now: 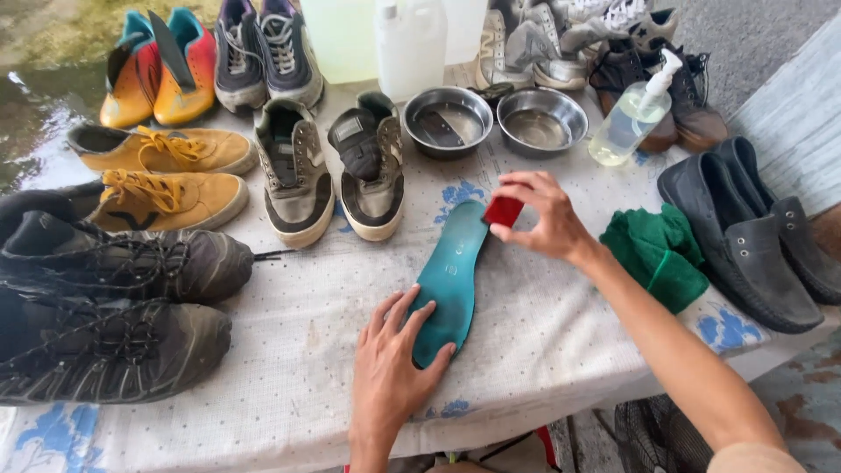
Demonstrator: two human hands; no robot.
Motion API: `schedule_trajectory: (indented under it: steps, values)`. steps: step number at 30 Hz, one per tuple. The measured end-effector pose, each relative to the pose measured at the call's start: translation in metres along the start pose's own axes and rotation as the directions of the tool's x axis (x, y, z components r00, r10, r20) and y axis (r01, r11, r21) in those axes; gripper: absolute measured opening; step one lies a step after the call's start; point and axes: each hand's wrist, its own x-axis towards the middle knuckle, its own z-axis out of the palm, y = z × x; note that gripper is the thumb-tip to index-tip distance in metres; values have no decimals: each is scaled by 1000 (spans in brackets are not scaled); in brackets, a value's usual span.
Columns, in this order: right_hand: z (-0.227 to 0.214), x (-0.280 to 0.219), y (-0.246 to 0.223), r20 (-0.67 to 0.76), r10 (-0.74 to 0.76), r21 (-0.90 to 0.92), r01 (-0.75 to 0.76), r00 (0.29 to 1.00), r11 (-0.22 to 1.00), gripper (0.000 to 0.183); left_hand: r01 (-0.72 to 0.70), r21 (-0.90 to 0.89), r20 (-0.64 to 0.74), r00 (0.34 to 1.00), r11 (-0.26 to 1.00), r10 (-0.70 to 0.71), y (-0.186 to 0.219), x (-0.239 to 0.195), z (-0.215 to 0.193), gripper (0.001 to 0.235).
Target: The person cleans a teal shoe insole by scrubbing it with a green cloth and a red brush. They dip the brush into a metal bowl of water and continue scrubbing the insole on a table covered with a white cloth, surrounded by various shoes.
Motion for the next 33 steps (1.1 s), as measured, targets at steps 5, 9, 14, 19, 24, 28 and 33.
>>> schedule_trajectory:
  steps: [5,9,14,19,24,28,33]
  values:
    - [9,-17,-64,149,-328,258,284,933,924,59,47,0,50,998,999,-47,2,-2,1,58]
    - [24,-2,-27,113,-230,189,206,967,960,54,36,3,52,998,999,-37,0,-3,3,58]
    - [10,22,18,-23,136,162,-130,990,978,54,28,3,12,1000,1000,-28,1,-4,3,54]
    - [-3,13,-5,46,509,747,-368,859,554,42,32,7,36,999,999,-32,-3,-3,5,56]
    - [-8,-19,-12,149,615,817,-447,774,365,47,-1,24,14,1000,1000,1,-4,-6,6,56]
    - [-18,-53,-15,33,544,618,-445,839,649,50,-15,28,18,1000,1000,14,-3,-4,5,57]
    - [-33,-76,-42,49,410,119,-413,911,903,56,-11,39,35,999,999,9,-4,-5,7,59]
